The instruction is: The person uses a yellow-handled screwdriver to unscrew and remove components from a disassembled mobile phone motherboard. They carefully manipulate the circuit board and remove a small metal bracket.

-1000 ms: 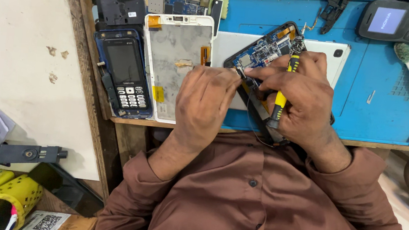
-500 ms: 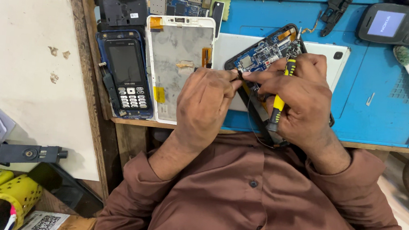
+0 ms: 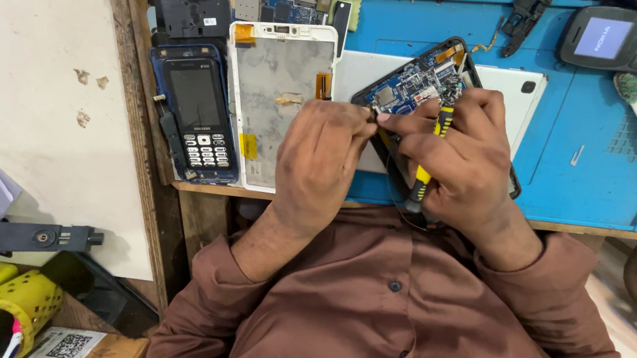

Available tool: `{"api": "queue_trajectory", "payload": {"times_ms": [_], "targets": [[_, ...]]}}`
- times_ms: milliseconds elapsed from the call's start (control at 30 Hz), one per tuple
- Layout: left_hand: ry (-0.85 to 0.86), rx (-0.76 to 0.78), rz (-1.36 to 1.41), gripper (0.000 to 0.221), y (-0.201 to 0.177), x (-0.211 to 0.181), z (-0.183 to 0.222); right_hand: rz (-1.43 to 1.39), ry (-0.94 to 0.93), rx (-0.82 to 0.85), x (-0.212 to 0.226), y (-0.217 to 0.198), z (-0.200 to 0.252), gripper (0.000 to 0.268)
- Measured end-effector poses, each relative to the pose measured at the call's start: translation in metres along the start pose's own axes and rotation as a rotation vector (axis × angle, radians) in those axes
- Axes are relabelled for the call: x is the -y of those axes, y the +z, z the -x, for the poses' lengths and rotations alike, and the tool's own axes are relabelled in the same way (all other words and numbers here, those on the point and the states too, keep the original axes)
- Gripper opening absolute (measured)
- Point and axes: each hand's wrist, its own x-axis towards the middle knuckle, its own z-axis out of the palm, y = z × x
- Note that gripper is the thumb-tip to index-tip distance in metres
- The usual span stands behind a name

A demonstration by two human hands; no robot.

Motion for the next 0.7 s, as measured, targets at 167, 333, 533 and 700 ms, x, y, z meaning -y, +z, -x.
{"api": "queue_trajectory", "payload": {"times_ms": [167, 333, 533, 700], "targets": [[-0.048, 0.006, -0.009, 0.027, -0.0006, -0.0027, -0.0035, 0.072, -0.070, 0.017, 0.0032, -0.0006, -0.0010, 0.016], [-0.076, 0.030, -0.087, 0.030, -0.0044, -0.0034, -0.0058, 0.132, -0.085, 0.039, 0.0043, 0.0007, 0.0004, 0.017], [-0.040, 0.050, -0.165, 0.022, -0.0047, -0.0009, -0.0067, -0.025, 0.005, -0.008, 0.0013, -0.0002, -0.0002, 0.021], [0.012, 0.071, -0.184, 0.022, -0.0068, 0.0027, -0.0053, -0.151, 0.113, -0.070, 0.0031, -0.0022, 0.0030, 0.022]]}}
